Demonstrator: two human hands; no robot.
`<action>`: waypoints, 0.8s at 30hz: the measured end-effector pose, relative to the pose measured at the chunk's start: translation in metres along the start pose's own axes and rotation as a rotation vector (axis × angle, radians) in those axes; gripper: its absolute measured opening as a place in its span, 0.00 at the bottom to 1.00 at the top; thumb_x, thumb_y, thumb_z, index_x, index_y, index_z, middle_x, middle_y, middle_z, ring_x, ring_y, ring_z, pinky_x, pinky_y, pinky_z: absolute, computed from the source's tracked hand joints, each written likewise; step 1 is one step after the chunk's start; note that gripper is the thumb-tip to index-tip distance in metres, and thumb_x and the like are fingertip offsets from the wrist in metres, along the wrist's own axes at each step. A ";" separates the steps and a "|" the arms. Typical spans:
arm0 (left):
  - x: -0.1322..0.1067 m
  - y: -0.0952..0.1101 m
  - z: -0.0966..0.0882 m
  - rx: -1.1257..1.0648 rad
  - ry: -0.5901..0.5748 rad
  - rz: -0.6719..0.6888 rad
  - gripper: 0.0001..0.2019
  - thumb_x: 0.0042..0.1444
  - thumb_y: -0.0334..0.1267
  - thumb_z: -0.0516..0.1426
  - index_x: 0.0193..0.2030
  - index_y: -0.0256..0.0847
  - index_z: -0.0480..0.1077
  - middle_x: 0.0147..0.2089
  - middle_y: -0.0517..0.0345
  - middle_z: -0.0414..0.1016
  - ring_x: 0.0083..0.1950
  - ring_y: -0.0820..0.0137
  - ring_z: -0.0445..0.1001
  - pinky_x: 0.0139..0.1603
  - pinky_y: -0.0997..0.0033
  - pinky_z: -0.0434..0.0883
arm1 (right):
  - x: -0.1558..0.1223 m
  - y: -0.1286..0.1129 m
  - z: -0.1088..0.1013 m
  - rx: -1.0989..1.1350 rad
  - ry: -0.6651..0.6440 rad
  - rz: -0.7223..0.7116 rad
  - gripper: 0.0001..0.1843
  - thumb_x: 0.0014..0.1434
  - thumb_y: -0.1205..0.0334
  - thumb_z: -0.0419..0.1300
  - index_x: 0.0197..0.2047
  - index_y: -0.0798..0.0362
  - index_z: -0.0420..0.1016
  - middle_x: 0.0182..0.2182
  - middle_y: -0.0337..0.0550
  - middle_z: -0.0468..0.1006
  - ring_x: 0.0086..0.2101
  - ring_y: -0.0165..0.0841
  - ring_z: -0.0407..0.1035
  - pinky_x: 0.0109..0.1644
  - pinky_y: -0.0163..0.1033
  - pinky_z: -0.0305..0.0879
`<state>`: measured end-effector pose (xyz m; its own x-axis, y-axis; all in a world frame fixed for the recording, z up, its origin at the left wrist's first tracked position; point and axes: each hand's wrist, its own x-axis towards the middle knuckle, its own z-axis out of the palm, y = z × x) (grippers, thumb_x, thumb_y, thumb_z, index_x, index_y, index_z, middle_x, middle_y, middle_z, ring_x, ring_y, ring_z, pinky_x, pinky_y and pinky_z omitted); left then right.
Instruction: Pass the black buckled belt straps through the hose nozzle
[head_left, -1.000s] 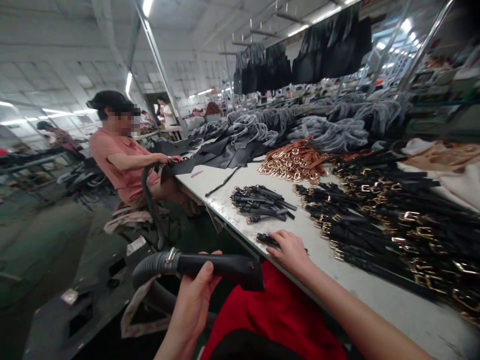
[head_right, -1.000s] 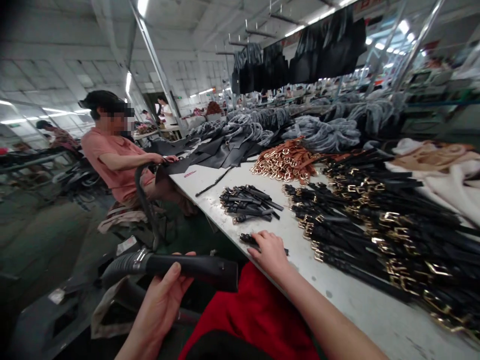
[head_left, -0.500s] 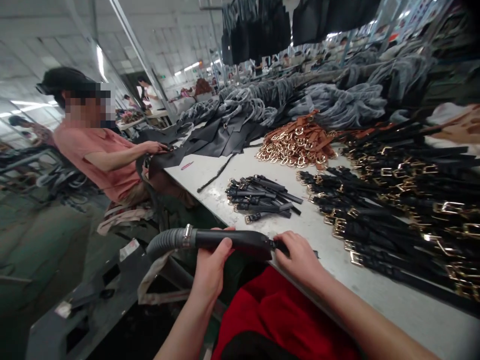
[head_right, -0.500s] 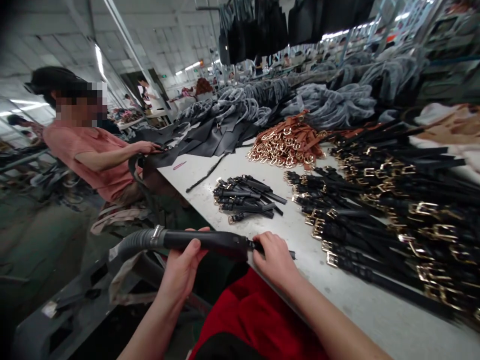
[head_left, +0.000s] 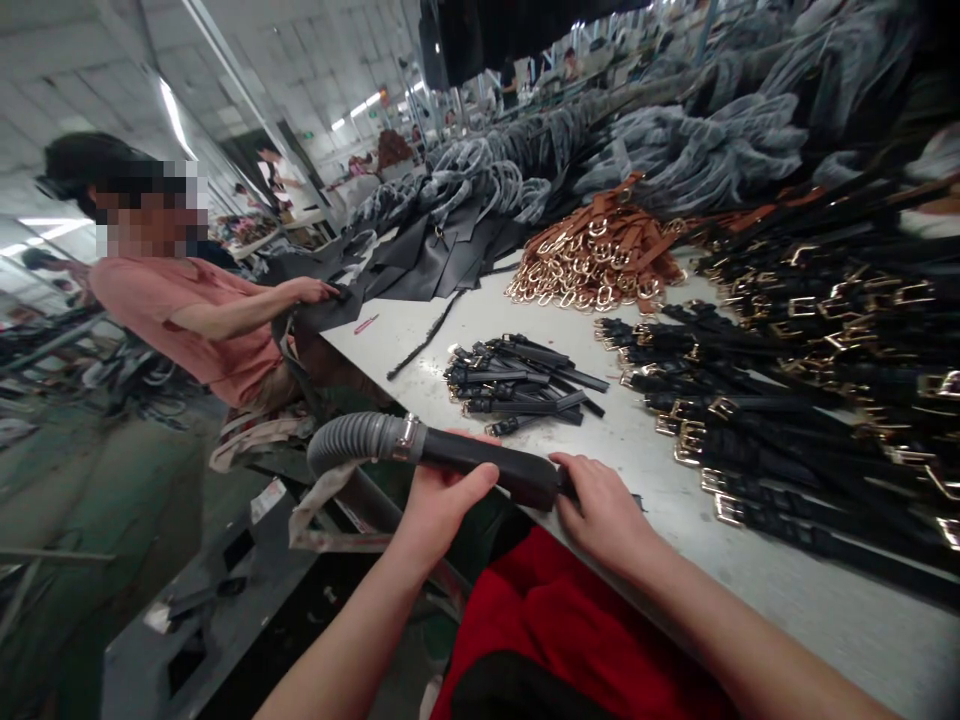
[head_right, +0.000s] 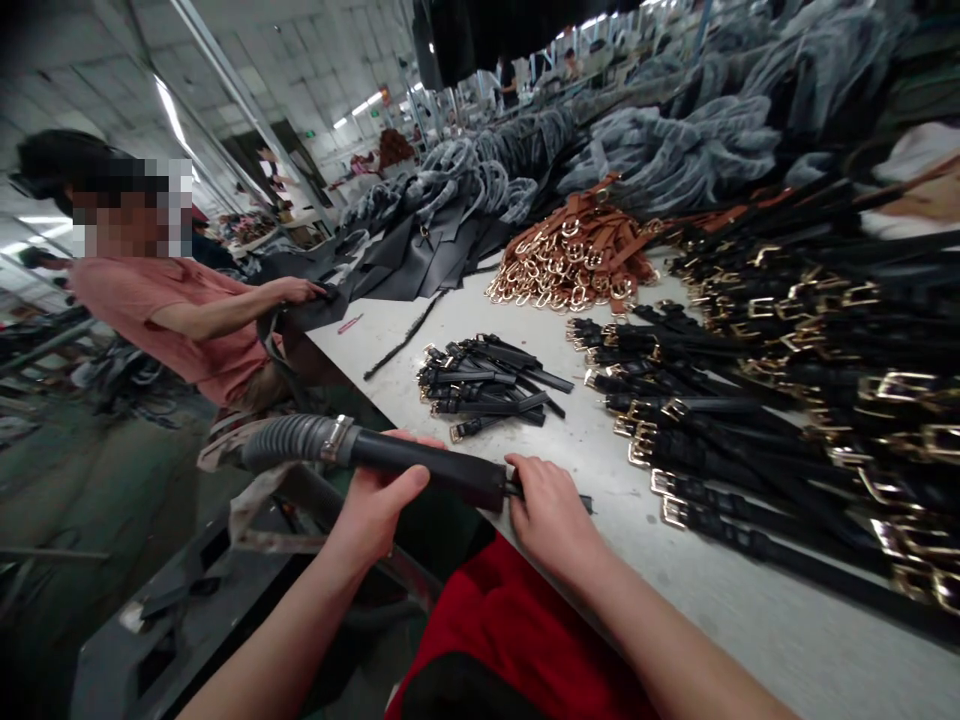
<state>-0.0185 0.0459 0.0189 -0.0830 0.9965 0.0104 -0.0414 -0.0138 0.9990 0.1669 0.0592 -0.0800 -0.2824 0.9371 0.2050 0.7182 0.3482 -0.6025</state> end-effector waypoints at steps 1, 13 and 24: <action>-0.001 0.002 0.001 0.002 0.011 -0.005 0.12 0.44 0.36 0.63 0.37 0.40 0.70 0.39 0.54 0.77 0.42 0.64 0.74 0.50 0.63 0.67 | 0.000 0.000 0.000 -0.004 -0.001 0.003 0.23 0.52 0.69 0.50 0.52 0.58 0.64 0.42 0.51 0.73 0.42 0.40 0.66 0.48 0.45 0.61; 0.000 -0.003 -0.032 -0.146 0.143 -0.049 0.14 0.44 0.38 0.63 0.38 0.40 0.68 0.39 0.54 0.77 0.41 0.65 0.74 0.43 0.64 0.70 | 0.000 -0.002 -0.005 -0.062 -0.077 -0.049 0.19 0.54 0.62 0.53 0.50 0.52 0.69 0.40 0.47 0.72 0.40 0.39 0.65 0.46 0.43 0.60; 0.002 -0.022 -0.031 -0.248 0.142 -0.041 0.16 0.44 0.37 0.65 0.39 0.40 0.66 0.39 0.55 0.76 0.41 0.67 0.73 0.47 0.65 0.68 | 0.001 -0.004 -0.002 -0.128 -0.015 -0.023 0.10 0.53 0.65 0.52 0.39 0.54 0.69 0.37 0.47 0.71 0.39 0.38 0.65 0.43 0.41 0.59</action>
<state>-0.0484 0.0462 -0.0041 -0.2136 0.9755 -0.0535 -0.2880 -0.0105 0.9576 0.1648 0.0590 -0.0755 -0.3083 0.9289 0.2051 0.7864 0.3701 -0.4945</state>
